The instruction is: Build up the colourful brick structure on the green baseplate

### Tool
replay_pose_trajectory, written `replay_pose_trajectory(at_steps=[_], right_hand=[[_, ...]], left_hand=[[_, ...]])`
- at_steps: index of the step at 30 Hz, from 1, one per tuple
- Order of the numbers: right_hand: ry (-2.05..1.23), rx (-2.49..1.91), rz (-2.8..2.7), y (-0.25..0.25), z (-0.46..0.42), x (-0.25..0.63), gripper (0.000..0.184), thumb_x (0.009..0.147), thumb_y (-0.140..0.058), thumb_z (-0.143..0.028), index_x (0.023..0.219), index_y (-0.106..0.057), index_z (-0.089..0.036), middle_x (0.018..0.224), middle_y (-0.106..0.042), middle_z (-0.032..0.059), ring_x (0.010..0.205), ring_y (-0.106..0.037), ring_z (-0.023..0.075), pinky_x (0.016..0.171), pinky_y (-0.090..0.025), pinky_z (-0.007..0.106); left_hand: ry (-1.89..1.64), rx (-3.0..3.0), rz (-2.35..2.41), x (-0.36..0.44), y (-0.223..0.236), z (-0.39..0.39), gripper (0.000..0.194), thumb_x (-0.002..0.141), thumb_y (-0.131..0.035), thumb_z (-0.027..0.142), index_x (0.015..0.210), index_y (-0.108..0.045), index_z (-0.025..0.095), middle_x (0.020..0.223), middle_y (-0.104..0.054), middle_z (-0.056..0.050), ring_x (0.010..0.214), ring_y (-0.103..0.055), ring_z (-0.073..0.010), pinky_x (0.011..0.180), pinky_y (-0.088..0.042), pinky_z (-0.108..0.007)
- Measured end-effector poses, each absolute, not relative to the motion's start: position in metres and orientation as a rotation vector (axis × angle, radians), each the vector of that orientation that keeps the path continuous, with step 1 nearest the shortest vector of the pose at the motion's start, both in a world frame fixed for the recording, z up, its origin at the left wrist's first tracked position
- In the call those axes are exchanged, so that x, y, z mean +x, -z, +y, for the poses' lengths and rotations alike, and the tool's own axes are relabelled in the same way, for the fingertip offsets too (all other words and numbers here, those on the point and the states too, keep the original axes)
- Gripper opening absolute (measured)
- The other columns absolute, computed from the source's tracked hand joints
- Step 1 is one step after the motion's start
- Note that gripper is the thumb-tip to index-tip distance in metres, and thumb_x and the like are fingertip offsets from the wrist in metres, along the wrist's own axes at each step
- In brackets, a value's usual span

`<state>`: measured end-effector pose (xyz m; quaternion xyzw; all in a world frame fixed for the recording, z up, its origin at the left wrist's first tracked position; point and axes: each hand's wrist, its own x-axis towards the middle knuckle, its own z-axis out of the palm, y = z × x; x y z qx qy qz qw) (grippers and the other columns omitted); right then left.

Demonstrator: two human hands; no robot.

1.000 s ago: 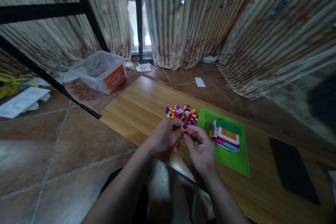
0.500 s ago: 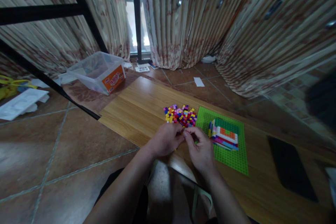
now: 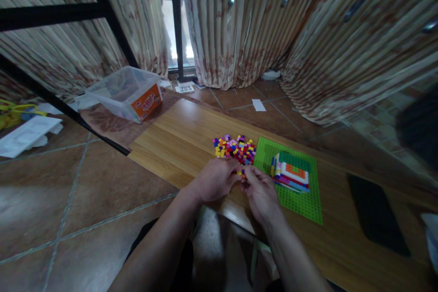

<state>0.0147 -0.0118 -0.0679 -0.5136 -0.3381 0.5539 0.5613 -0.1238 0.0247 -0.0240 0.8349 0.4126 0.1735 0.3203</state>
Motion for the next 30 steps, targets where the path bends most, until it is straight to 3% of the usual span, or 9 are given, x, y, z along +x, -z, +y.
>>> replay_pose_trajectory(at_steps=[4,8,11,16,22,25,30], right_hand=[[-1.317,-1.177,-0.705,0.062,-0.009,0.017,0.036,0.065,-0.077,-0.052,0.07,-0.06,-0.02,0.064,-0.058,-0.0022,0.053,-0.046,0.0093,0.047,-0.036,0.021],[-1.223,-1.201,-0.712,0.064,-0.008,0.025,0.032,0.071,-0.073,-0.049,0.08,-0.062,-0.021,0.074,-0.063,-0.0007,0.056,-0.05,0.01,0.049,-0.041,0.022],[-1.067,-1.381,-0.984,0.07,-0.011,0.033,0.025,0.078,-0.066,-0.044,0.089,-0.066,-0.021,0.074,-0.064,0.0005,0.062,-0.055,0.0142,0.055,-0.046,0.027],[-0.587,-1.597,-1.633,0.071,-0.017,0.036,0.018,0.086,-0.056,-0.027,0.09,-0.072,-0.021,0.091,-0.068,0.0065,0.085,-0.063,0.021,0.079,-0.049,0.035],[-0.373,-1.715,-1.886,0.071,-0.014,0.025,0.027,0.089,-0.047,-0.015,0.101,-0.071,-0.017,0.097,-0.067,0.0097,0.087,-0.063,0.0226,0.078,-0.049,0.034],[-0.348,-1.741,-1.903,0.072,-0.011,0.024,0.026,0.091,-0.046,-0.015,0.098,-0.071,-0.016,0.096,-0.067,0.0098,0.086,-0.063,0.0226,0.077,-0.049,0.034],[-0.431,-1.638,-1.69,0.066,-0.009,0.026,0.023,0.094,-0.049,-0.025,0.097,-0.07,-0.017,0.095,-0.07,0.0085,0.086,-0.065,0.0214,0.078,-0.049,0.034]], left_hand=[[-0.447,2.22,1.13,-0.125,0.029,0.026,0.012,0.087,-0.052,0.021,0.079,-0.061,0.018,0.083,-0.066,-0.003,0.072,-0.058,-0.0139,0.067,-0.041,-0.024],[-0.373,2.245,1.302,-0.13,0.036,0.028,0.011,0.086,-0.051,0.021,0.082,-0.061,0.018,0.082,-0.066,-0.004,0.072,-0.059,-0.0155,0.066,-0.04,-0.025],[-0.31,2.267,1.394,-0.132,0.039,0.029,0.014,0.086,-0.049,0.02,0.083,-0.063,0.018,0.082,-0.067,-0.006,0.072,-0.06,-0.0169,0.064,-0.039,-0.026],[-0.291,2.275,1.406,-0.13,0.04,0.028,0.018,0.088,-0.049,0.023,0.087,-0.066,0.019,0.088,-0.07,-0.007,0.081,-0.064,-0.0197,0.07,-0.042,-0.027],[-0.317,2.202,1.4,-0.132,0.04,0.029,0.017,0.086,-0.051,0.023,0.087,-0.068,0.019,0.086,-0.071,-0.006,0.079,-0.065,-0.0191,0.068,-0.042,-0.026],[-0.413,2.112,1.425,-0.132,0.038,0.03,0.019,0.088,-0.05,0.024,0.086,-0.068,0.019,0.084,-0.07,-0.006,0.076,-0.063,-0.017,0.068,-0.041,-0.025],[-0.733,1.639,1.461,-0.121,0.034,0.032,0.027,0.09,-0.049,0.026,0.067,-0.061,0.017,0.063,-0.06,-0.001,0.062,-0.054,-0.0128,0.062,-0.039,-0.024]])
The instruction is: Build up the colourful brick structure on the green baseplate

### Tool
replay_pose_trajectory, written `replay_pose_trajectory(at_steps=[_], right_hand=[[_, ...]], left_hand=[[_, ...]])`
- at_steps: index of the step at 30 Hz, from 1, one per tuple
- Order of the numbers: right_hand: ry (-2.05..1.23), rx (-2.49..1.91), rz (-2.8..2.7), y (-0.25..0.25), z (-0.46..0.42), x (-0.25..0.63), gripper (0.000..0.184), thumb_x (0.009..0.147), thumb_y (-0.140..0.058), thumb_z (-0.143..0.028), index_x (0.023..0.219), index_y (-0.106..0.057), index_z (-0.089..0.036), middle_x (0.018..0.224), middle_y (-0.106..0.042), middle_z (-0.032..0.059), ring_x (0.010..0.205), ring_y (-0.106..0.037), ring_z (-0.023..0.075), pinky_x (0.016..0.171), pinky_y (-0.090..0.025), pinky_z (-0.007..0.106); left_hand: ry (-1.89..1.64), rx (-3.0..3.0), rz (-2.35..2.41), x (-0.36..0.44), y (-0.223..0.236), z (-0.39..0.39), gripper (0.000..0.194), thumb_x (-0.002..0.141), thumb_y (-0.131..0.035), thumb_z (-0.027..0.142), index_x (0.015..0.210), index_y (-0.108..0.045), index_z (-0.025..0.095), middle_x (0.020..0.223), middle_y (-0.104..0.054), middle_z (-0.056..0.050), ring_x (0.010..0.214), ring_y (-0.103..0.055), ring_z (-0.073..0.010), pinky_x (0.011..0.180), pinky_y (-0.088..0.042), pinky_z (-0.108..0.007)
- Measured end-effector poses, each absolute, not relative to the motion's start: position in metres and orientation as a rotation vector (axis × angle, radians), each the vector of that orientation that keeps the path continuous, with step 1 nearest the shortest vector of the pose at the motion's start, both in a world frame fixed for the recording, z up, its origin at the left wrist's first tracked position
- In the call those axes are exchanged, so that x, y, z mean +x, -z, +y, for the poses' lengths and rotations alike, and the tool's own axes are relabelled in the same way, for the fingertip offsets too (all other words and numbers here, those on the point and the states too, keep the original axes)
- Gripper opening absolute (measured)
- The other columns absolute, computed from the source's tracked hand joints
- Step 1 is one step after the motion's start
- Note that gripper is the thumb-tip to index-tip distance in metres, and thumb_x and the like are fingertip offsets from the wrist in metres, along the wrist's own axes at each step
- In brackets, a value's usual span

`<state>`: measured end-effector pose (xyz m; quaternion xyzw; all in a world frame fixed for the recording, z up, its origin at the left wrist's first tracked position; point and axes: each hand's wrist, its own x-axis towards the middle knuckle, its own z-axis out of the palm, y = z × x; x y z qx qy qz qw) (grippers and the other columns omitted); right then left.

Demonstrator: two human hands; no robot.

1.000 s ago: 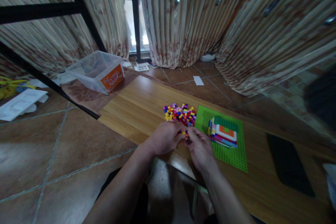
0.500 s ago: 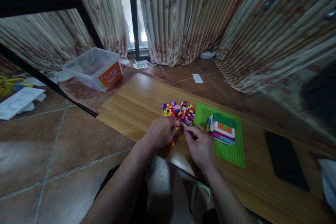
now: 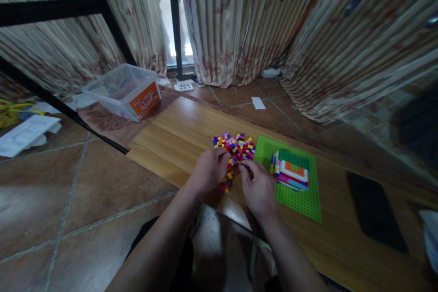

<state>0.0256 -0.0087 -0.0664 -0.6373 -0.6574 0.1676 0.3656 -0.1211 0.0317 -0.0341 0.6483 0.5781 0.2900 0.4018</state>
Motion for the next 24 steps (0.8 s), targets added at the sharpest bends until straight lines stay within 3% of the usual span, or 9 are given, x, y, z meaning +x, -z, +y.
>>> replay_pose_trajectory(at_steps=[5,10,14,18,24], right_hand=[[-0.709,-1.432,-1.523,0.051,-0.008,0.015,0.022,0.09,-0.057,-0.029,0.107,-0.069,-0.021,0.102,-0.071,0.0057,0.09,-0.066,0.0181,0.082,-0.052,0.033],[-0.821,-1.294,-1.396,0.046,-0.004,0.011,0.032,0.088,-0.061,-0.031,0.118,-0.065,-0.023,0.094,-0.071,0.0031,0.081,-0.066,0.0155,0.073,-0.054,0.029],[-0.65,-1.399,-1.383,0.054,0.006,0.027,0.027,0.091,-0.053,-0.036,0.107,-0.07,-0.02,0.094,-0.071,0.0061,0.076,-0.065,0.0172,0.067,-0.053,0.031],[-0.265,-1.698,-1.608,0.063,0.016,0.042,0.031,0.09,-0.046,-0.027,0.099,-0.072,-0.014,0.095,-0.07,0.0133,0.087,-0.064,0.0244,0.081,-0.05,0.04],[-0.103,-1.953,-1.775,0.074,0.02,0.037,0.036,0.087,-0.04,-0.019,0.104,-0.071,-0.009,0.094,-0.068,0.0164,0.085,-0.061,0.0262,0.079,-0.047,0.039]], left_hand=[[-0.913,0.524,1.069,-0.108,0.03,0.029,0.028,0.089,-0.058,0.037,0.074,-0.063,0.014,0.066,-0.063,-0.004,0.06,-0.06,-0.0129,0.063,-0.049,-0.024],[-0.986,0.153,0.888,-0.109,0.023,0.029,0.023,0.09,-0.057,0.023,0.073,-0.065,0.01,0.071,-0.065,-0.007,0.063,-0.063,-0.0109,0.064,-0.052,-0.019],[-1.022,0.095,0.895,-0.114,0.016,0.033,0.021,0.089,-0.052,0.011,0.072,-0.065,0.009,0.067,-0.063,-0.007,0.06,-0.06,-0.009,0.058,-0.049,-0.016],[-1.146,0.128,0.939,-0.118,0.016,0.037,0.021,0.088,-0.049,0.008,0.072,-0.063,0.01,0.061,-0.058,-0.003,0.052,-0.053,-0.006,0.05,-0.043,-0.013],[-1.206,0.188,0.887,-0.124,0.022,0.038,0.017,0.085,-0.051,0.006,0.075,-0.064,0.009,0.064,-0.059,-0.003,0.055,-0.053,-0.0059,0.053,-0.044,-0.014]])
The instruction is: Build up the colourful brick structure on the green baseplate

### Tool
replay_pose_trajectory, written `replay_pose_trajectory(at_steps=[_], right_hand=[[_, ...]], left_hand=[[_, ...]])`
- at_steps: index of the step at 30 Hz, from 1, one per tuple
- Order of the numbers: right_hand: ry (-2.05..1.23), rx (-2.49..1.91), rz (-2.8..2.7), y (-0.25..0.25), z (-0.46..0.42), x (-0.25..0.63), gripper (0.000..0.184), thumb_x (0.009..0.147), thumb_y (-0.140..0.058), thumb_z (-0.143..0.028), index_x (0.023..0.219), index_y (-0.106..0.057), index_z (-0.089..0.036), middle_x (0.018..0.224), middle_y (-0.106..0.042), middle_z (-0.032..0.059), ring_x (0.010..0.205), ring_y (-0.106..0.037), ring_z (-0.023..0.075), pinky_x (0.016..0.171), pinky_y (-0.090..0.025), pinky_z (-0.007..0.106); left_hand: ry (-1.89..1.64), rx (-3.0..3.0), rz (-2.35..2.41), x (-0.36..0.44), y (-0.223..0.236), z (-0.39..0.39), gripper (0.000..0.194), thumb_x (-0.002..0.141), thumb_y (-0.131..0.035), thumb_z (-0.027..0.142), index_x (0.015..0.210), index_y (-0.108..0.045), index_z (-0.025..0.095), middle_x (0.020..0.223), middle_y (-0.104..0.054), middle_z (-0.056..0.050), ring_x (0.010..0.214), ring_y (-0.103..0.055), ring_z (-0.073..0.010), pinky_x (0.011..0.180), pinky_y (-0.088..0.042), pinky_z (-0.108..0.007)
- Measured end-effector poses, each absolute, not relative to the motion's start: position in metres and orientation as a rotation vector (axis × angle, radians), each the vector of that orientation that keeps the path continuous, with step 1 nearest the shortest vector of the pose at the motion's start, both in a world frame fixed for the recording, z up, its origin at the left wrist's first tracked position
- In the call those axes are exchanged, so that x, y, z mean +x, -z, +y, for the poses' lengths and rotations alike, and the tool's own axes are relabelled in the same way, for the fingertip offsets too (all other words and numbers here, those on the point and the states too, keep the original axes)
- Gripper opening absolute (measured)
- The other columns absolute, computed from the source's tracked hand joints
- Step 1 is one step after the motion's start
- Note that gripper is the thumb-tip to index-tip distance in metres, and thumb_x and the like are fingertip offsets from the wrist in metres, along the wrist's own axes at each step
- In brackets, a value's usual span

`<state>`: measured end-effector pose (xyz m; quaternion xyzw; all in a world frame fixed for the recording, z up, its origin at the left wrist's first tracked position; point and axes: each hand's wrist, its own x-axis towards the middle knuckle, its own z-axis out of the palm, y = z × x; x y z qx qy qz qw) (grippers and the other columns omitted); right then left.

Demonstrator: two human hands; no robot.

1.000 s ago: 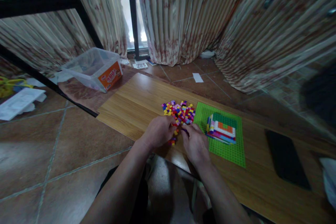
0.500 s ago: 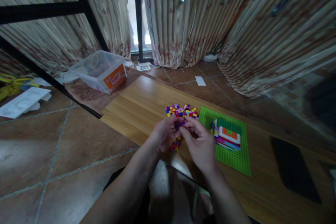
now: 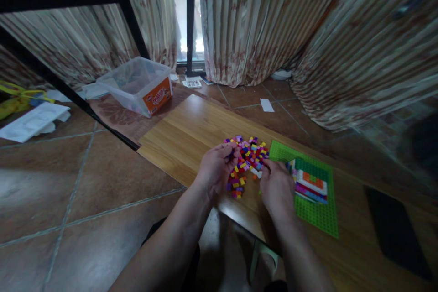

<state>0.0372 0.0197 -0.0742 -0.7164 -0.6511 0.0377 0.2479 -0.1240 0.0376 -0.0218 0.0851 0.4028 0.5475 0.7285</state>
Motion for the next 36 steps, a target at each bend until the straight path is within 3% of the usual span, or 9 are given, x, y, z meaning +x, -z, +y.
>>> replay_pose_trajectory(at_steps=[6,13,21,28,36], right_hand=[[-0.162,-1.903,-1.83,0.073,0.02,0.037,0.034,0.087,-0.04,-0.022,0.096,-0.071,-0.013,0.094,-0.068,0.014,0.085,-0.061,0.0251,0.079,-0.045,0.038],[-0.19,-1.891,-1.817,0.072,0.013,0.039,0.029,0.084,-0.042,-0.023,0.087,-0.07,-0.015,0.088,-0.069,0.0111,0.08,-0.062,0.023,0.076,-0.045,0.035],[-0.254,-1.886,-1.91,0.067,0.013,0.038,0.032,0.087,-0.046,-0.024,0.105,-0.072,-0.02,0.094,-0.07,0.008,0.08,-0.063,0.0214,0.076,-0.046,0.035],[-0.362,-1.938,-1.847,0.062,0.018,0.035,0.021,0.088,-0.053,-0.032,0.089,-0.071,-0.022,0.089,-0.07,0.0056,0.077,-0.063,0.0202,0.07,-0.043,0.032],[-0.362,-1.901,-1.83,0.067,0.019,0.036,0.022,0.088,-0.054,-0.037,0.08,-0.066,-0.021,0.082,-0.071,0.0053,0.076,-0.063,0.0213,0.069,-0.041,0.032]], left_hand=[[-1.183,0.218,0.863,-0.126,0.019,0.036,0.006,0.08,-0.063,0.012,0.076,-0.066,0.009,0.066,-0.061,-0.003,0.055,-0.053,-0.0066,0.056,-0.044,-0.016],[-1.194,0.227,0.862,-0.13,0.021,0.037,0.005,0.079,-0.064,0.013,0.074,-0.065,0.01,0.066,-0.061,-0.003,0.058,-0.054,-0.0069,0.055,-0.042,-0.016],[-1.204,0.237,0.908,-0.132,0.018,0.038,0.005,0.075,-0.066,0.014,0.072,-0.065,0.011,0.064,-0.059,-0.001,0.056,-0.052,-0.0067,0.056,-0.043,-0.017],[-1.191,0.262,0.939,-0.133,0.018,0.038,0.01,0.08,-0.059,0.013,0.075,-0.065,0.01,0.065,-0.059,-0.002,0.056,-0.052,-0.0067,0.052,-0.042,-0.016],[-1.211,0.252,0.966,-0.133,0.019,0.039,0.004,0.077,-0.062,0.013,0.076,-0.065,0.011,0.065,-0.06,-0.001,0.055,-0.053,-0.0063,0.053,-0.042,-0.016]])
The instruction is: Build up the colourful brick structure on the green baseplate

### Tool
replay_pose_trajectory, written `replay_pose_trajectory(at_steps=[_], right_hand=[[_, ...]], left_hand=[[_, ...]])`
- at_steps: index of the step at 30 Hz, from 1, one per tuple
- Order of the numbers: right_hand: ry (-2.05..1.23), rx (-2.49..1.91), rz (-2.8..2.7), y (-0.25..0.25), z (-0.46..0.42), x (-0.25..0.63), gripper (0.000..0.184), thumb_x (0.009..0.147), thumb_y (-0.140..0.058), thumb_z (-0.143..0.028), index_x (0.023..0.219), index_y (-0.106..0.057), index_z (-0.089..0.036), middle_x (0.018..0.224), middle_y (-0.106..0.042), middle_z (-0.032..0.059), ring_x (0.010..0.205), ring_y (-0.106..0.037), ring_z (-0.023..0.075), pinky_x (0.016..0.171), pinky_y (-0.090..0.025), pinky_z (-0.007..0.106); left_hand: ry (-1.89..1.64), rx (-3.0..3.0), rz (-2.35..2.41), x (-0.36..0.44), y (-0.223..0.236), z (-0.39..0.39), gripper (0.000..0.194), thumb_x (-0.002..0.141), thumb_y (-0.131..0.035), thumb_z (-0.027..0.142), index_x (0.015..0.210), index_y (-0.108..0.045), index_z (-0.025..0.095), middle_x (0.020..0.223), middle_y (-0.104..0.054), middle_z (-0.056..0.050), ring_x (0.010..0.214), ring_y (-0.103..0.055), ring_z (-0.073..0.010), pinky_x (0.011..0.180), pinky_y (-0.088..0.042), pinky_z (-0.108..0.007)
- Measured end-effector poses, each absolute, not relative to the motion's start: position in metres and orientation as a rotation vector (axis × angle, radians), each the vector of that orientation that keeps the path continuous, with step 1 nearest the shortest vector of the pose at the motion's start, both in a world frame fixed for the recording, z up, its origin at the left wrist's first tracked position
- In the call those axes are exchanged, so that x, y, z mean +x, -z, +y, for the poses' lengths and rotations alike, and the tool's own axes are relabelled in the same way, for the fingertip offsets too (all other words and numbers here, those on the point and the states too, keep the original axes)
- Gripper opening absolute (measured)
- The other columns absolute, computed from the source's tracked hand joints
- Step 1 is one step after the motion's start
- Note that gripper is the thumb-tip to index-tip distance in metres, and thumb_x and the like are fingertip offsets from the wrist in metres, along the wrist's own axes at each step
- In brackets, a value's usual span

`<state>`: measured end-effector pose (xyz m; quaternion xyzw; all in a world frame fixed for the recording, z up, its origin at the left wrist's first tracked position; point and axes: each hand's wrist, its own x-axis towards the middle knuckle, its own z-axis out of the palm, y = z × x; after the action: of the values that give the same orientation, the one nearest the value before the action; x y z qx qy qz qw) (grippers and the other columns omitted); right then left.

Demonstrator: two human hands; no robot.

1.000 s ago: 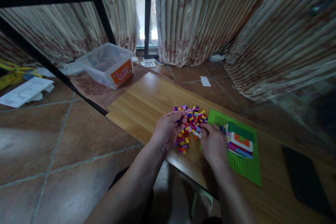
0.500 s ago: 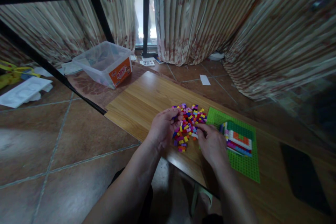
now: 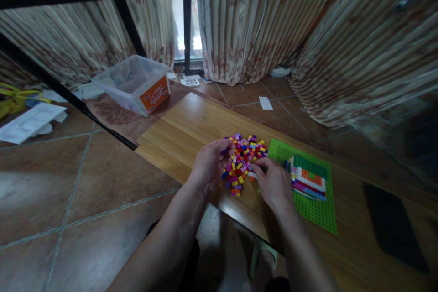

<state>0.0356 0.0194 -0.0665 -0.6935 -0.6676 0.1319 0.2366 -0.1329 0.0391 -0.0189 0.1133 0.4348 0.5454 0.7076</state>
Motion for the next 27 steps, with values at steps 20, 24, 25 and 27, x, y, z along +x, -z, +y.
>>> replay_pose_trajectory(at_steps=[20,24,25,27], right_hand=[[-0.453,-1.532,-1.787,0.059,0.01,0.003,0.023,0.091,-0.05,-0.027,0.094,-0.072,-0.02,0.099,-0.068,0.0072,0.09,-0.064,0.0195,0.08,-0.049,0.033],[-0.401,-1.651,-1.904,0.067,0.012,-0.001,0.025,0.089,-0.05,-0.025,0.095,-0.073,-0.02,0.1,-0.065,0.007,0.089,-0.062,0.0201,0.079,-0.048,0.033],[-0.388,-1.666,-1.91,0.068,0.013,-0.002,0.025,0.089,-0.05,-0.025,0.095,-0.074,-0.02,0.1,-0.065,0.0067,0.088,-0.061,0.0198,0.079,-0.047,0.033],[-0.368,-1.689,-1.912,0.069,0.014,-0.001,0.024,0.088,-0.05,-0.024,0.094,-0.074,-0.02,0.099,-0.065,0.006,0.084,-0.061,0.019,0.077,-0.047,0.033]], left_hand=[[-1.239,0.022,1.024,-0.132,0.012,0.038,0.014,0.084,-0.055,0.014,0.071,-0.061,0.012,0.065,-0.061,-0.003,0.057,-0.056,-0.0072,0.054,-0.045,-0.015],[-1.372,0.033,1.049,-0.141,0.012,0.042,0.006,0.078,-0.062,0.014,0.072,-0.062,0.012,0.066,-0.061,-0.002,0.058,-0.056,-0.0063,0.054,-0.044,-0.015],[-1.368,0.027,1.046,-0.141,0.012,0.042,0.006,0.077,-0.062,0.014,0.072,-0.062,0.012,0.066,-0.061,-0.002,0.058,-0.056,-0.0063,0.054,-0.044,-0.015],[-1.337,0.009,1.045,-0.141,0.011,0.042,0.006,0.077,-0.062,0.013,0.071,-0.062,0.012,0.065,-0.061,-0.001,0.057,-0.056,-0.0061,0.053,-0.044,-0.014]])
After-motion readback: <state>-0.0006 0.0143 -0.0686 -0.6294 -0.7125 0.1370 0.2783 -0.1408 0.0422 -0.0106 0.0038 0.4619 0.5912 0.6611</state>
